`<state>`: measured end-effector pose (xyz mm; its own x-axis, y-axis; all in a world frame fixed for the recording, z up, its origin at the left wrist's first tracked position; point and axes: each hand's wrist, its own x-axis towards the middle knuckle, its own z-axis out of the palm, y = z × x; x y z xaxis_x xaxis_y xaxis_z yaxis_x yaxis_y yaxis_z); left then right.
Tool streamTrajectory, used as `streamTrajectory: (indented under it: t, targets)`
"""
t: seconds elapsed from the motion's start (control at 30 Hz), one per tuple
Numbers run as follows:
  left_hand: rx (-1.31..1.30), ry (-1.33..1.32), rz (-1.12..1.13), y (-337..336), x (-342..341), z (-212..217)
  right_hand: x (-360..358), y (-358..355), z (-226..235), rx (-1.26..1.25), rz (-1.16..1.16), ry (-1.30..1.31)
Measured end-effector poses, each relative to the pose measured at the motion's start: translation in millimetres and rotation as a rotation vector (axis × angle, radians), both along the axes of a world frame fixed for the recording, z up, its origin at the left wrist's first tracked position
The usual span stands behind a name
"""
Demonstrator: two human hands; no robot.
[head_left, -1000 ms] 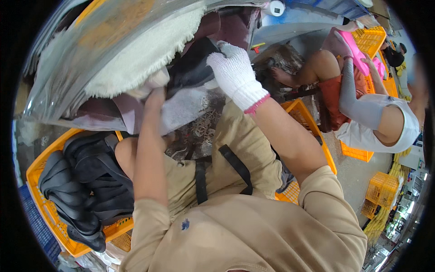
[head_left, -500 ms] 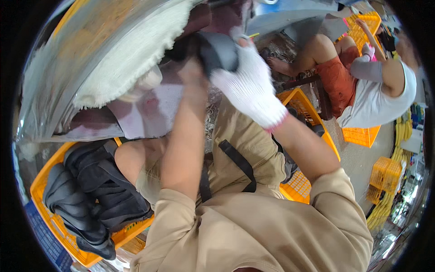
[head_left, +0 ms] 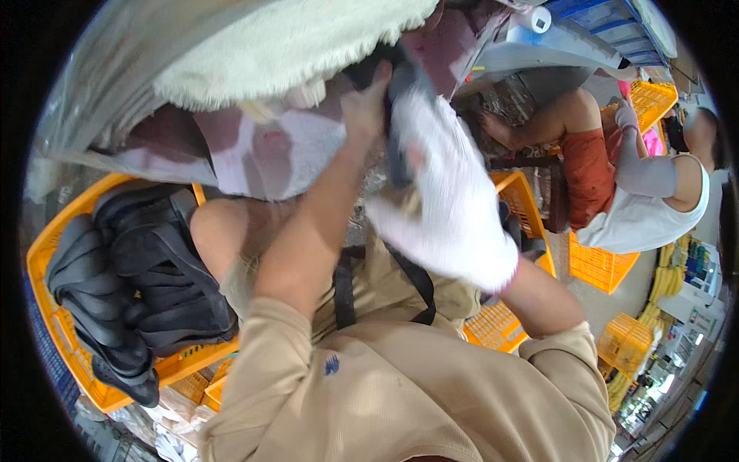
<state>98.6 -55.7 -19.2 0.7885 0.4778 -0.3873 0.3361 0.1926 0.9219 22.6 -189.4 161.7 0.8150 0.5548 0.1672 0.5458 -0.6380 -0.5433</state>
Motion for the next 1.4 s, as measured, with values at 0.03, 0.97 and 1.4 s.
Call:
streamTrajectory:
  t: [0.03, 0.97, 1.4]
  targets:
    - [0.056, 0.031, 0.053, 6.1, 5.9, 2.8, -9.2, -8.7, 6.2, -0.328, 0.166, -0.151]
    - [-1.100, -0.209, 0.058, 84.3, -35.6, 14.9, 7.7, 85.4, -16.8, -0.100, 0.186, 0.656]
    - [-1.133, -0.209, 0.026, 89.0, -50.5, -20.6, -17.2, 52.5, -111.0, 0.133, 0.062, 0.014]
